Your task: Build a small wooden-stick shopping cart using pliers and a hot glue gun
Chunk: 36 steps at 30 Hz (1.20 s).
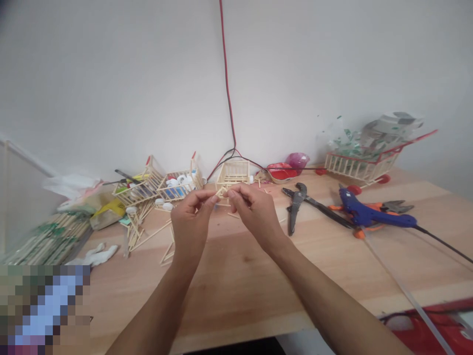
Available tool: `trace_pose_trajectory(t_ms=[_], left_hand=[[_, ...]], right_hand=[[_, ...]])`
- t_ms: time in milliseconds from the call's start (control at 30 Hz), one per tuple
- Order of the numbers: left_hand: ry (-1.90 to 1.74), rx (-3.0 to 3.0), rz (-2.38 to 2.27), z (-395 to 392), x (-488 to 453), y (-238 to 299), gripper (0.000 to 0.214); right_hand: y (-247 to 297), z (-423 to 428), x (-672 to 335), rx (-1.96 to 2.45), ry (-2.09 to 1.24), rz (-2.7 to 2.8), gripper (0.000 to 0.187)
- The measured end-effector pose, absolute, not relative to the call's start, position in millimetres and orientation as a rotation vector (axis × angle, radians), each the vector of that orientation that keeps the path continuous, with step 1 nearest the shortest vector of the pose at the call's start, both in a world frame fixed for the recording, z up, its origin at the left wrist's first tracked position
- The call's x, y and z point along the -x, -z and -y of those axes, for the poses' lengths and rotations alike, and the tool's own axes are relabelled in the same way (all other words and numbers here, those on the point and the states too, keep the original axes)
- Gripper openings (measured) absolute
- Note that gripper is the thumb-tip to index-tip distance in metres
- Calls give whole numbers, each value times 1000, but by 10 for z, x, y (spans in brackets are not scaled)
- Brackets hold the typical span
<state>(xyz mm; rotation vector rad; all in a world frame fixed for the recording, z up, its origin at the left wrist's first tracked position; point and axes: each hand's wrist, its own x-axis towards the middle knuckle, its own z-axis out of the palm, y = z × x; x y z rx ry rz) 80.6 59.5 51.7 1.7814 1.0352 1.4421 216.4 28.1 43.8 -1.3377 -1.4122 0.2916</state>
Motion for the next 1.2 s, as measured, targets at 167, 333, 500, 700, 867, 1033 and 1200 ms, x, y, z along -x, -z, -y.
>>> trace_pose_trajectory(t_ms=[167,333,500,700,867,1033,1200], left_hand=[[-1450,-1801,-1046,-598,-803,-517,10],[-1447,-1797,-1060,-596,-804,-516,9],[-1449,-1804,-1075,-602,-808,-499,9],[-1445,-1813,-1091,-604,-819,-483,9],[-1443,-1827,-1086,-607,-820,-482,9],[-1436,-1832,-1081,-615,-825,-489,9],[-1436,-1782,-1070,-628,-843,-478,8]], right_hand=[[-421,-289,-2174,1347,-282,1430,20],[-432,-282,-2170,1371,-251,1451,25],[-425,-279,-2161,1377,-251,1455,26],[-387,-299,-2183,1361,-249,1466,25],[-380,-307,-2201,1360,-279,1467,22],[-380,-308,-2201,1379,-300,1432,21],[-365,-311,-2198,1372,-332,1409,18]])
